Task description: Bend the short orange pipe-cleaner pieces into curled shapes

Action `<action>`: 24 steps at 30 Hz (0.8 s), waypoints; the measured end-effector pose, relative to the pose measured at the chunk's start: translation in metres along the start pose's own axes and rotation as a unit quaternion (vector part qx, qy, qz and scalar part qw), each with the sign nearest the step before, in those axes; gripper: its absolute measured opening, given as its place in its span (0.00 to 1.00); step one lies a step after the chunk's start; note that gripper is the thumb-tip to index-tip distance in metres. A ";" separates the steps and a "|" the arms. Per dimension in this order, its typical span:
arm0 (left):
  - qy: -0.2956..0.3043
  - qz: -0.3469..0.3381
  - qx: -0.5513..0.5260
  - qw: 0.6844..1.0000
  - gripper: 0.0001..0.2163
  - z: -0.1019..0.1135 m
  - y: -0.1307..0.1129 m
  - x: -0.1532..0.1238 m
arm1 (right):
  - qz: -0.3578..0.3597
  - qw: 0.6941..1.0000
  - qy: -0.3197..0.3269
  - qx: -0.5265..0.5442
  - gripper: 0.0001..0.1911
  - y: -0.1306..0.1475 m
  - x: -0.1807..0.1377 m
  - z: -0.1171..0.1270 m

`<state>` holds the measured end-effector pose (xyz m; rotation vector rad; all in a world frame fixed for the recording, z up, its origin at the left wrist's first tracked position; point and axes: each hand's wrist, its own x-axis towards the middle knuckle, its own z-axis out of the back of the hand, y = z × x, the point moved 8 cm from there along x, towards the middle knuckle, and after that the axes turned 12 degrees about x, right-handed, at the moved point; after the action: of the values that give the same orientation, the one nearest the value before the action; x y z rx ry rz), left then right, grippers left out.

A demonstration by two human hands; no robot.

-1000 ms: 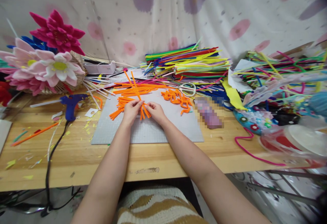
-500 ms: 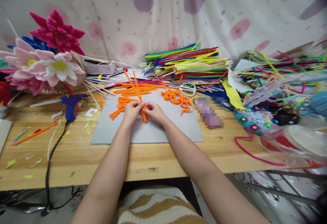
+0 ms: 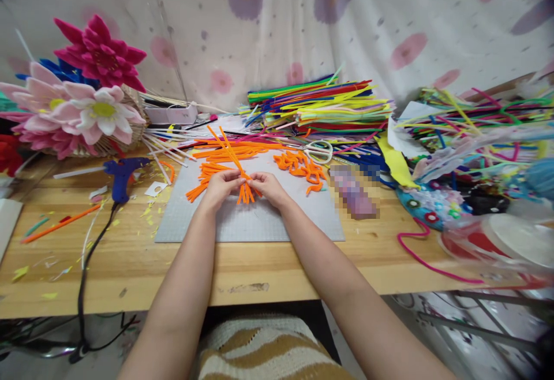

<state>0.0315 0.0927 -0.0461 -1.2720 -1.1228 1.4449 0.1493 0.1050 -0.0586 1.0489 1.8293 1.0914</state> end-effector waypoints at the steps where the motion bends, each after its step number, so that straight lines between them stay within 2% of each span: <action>1: 0.002 0.002 0.001 1.000 0.23 0.001 0.001 0.000 | -0.007 1.000 0.003 0.007 0.08 -0.002 0.000 0.000; 6: 0.011 0.005 0.000 1.000 0.21 0.002 0.002 0.001 | -0.018 1.000 0.011 0.004 0.08 -0.007 0.002 -0.001; 12: 0.030 0.005 -0.018 0.999 0.20 0.000 0.004 0.002 | 0.069 0.996 -0.005 -0.053 0.07 -0.001 0.005 0.003; 15: 0.026 0.001 -0.031 0.999 0.20 -0.002 0.005 0.002 | 0.071 0.996 0.002 -0.050 0.07 -0.002 0.006 0.001; 21: -0.037 -0.003 -0.064 0.997 0.21 0.003 0.006 0.003 | 0.059 0.998 0.017 -0.029 0.13 0.001 0.003 -0.001; 24: -0.030 0.000 -0.061 0.998 0.22 0.001 0.005 0.003 | 0.071 0.997 0.031 -0.018 0.15 0.003 0.003 -0.002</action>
<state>0.0305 0.0942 -0.0513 -1.3191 -1.2669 1.4415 0.1473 0.1079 -0.0561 1.1481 1.7993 1.2493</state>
